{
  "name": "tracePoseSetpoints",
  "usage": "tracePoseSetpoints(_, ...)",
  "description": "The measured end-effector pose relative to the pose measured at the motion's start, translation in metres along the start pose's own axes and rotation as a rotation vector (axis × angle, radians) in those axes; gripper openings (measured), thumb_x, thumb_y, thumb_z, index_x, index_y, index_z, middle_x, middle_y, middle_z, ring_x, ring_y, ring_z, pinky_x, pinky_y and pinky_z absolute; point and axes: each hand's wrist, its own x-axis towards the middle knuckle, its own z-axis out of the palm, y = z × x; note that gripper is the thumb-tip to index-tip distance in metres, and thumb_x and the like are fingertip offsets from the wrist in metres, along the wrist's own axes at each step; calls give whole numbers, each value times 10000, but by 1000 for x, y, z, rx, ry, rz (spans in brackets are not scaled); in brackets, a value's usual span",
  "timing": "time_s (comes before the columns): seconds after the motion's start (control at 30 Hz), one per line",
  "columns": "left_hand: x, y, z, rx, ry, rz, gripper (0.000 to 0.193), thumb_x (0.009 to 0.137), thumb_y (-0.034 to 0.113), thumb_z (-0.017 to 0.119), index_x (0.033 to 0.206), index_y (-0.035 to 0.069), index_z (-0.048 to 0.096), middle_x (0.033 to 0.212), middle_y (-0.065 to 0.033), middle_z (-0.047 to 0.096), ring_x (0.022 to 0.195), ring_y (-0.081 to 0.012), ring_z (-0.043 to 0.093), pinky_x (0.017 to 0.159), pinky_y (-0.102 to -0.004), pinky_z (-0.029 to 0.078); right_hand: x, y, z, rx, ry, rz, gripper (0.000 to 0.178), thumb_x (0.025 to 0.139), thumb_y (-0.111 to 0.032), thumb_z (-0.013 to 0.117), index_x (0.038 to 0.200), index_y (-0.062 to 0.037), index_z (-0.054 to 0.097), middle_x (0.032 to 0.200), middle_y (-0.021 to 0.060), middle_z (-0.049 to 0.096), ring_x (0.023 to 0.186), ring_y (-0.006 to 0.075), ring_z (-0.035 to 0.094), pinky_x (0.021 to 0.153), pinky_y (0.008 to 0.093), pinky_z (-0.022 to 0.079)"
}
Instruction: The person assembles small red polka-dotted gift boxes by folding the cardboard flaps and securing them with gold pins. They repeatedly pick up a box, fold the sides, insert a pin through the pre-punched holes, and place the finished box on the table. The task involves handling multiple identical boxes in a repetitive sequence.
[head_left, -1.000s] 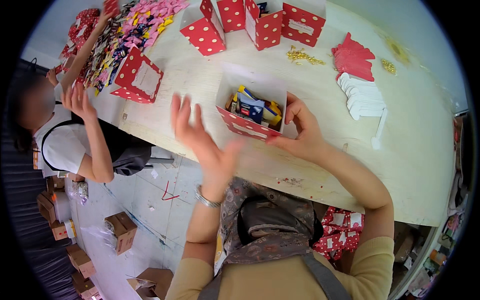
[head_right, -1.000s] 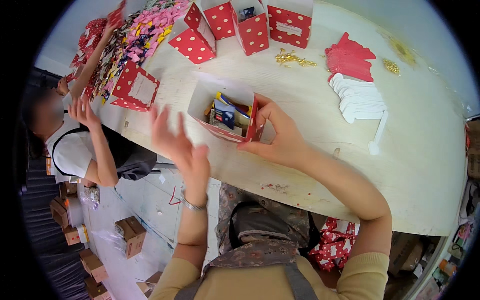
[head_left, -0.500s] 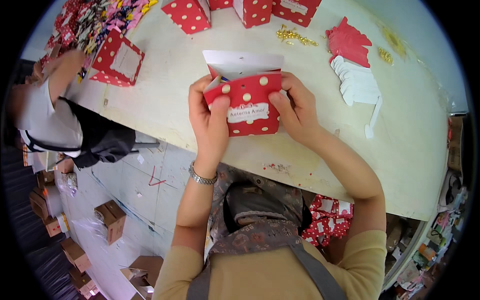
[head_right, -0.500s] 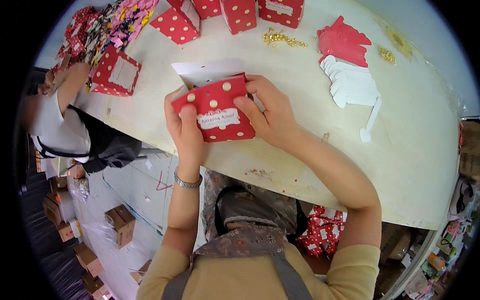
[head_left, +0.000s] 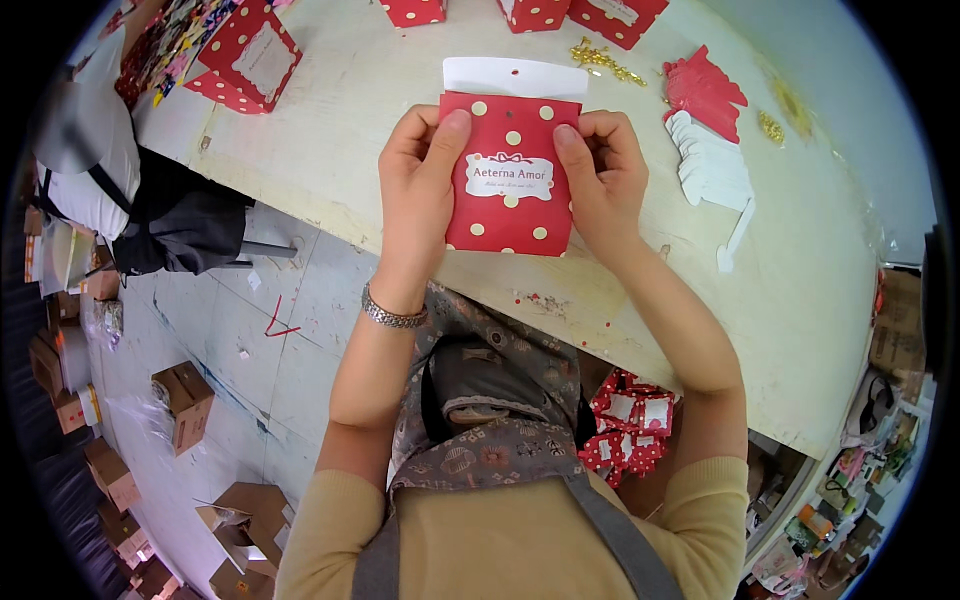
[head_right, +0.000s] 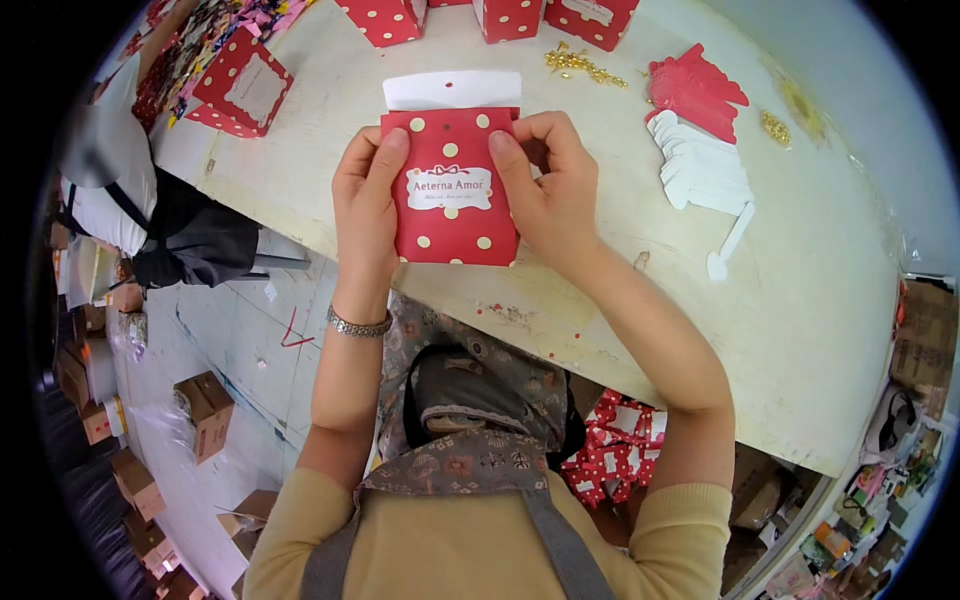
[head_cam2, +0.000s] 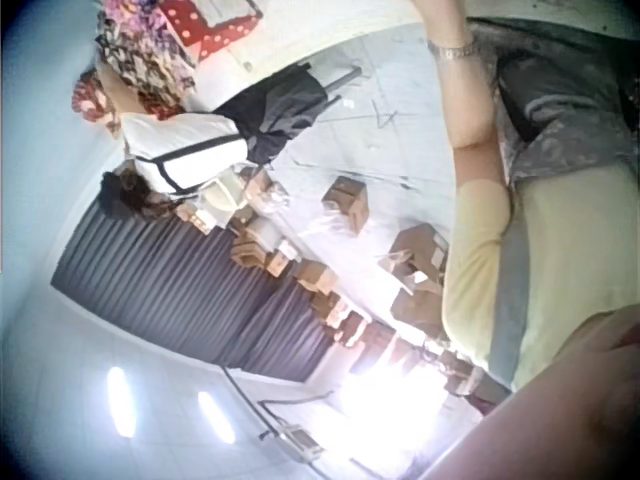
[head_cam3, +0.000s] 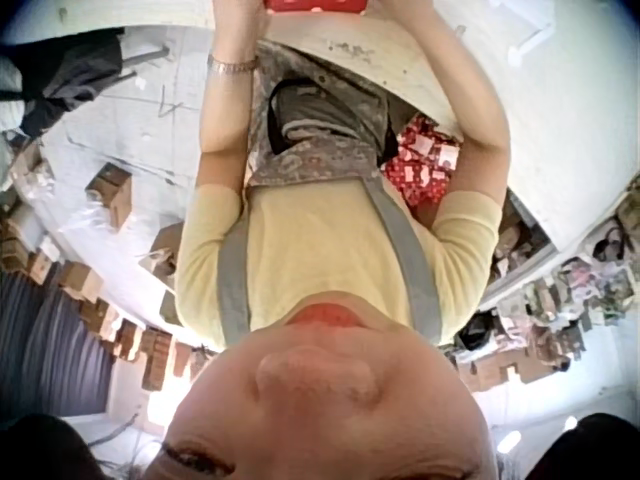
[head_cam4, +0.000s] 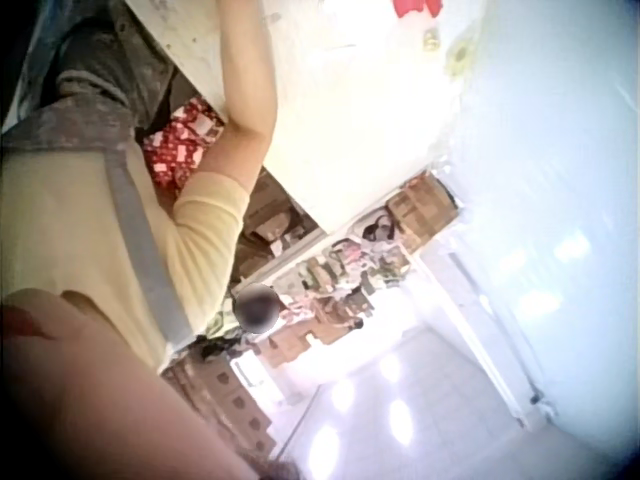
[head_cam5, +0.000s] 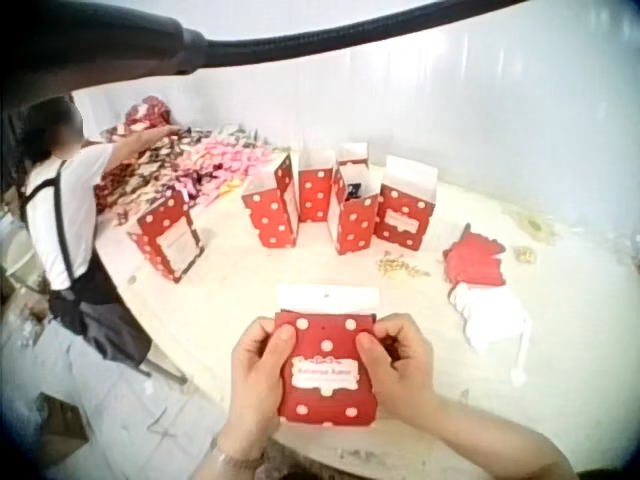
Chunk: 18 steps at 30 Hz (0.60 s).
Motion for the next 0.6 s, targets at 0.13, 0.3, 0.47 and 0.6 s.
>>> tracePoseSetpoints(0.13, 0, -5, 0, 135, 66, 52, 168, 916, 106, 570, 1042, 10, 514, 932, -43, 605, 750, -49, 546, 634, -199, 471, 4, -1, 4, 73, 5, 61, 191, 887, -128, 621, 984, -3, 514, 811, 18, 596, 712, 46, 522, 645, 200, 449)
tracePoseSetpoints(0.3, 1, -2, 7, 71, -13, 127, 219, 926, 99, 544, 1111, -11, 503, 964, -66, 617, 822, -82, 580, 699, -219, 489, 12, -21, 4, 225, -76, 380, 260, 895, -171, 615, 1069, 14, 563, 825, 31, 638, 715, 47, 555, 621, 208, 475)
tracePoseSetpoints(0.47, 7, 2, -2, 25, -117, -92, 248, 944, 123, 514, 1163, 8, 497, 982, -86, 633, 847, -98, 602, 716, -236, 502, 2, -13, -2, 27, -100, 367, 235, 903, -204, 609, 1001, 10, 612, 795, 27, 648, 678, 45, 559, 591, 206, 479)
tracePoseSetpoints(0.6, 3, 5, -1, 51, -137, -35, 230, 954, 121, 494, 1161, 22, 498, 942, -85, 642, 812, -94, 608, 692, -232, 505, 5, -13, -3, 4, -149, 279, 212, 915, -185, 582, 1016, 0, 602, 783, 19, 642, 667, 45, 556, 592, 207, 480)
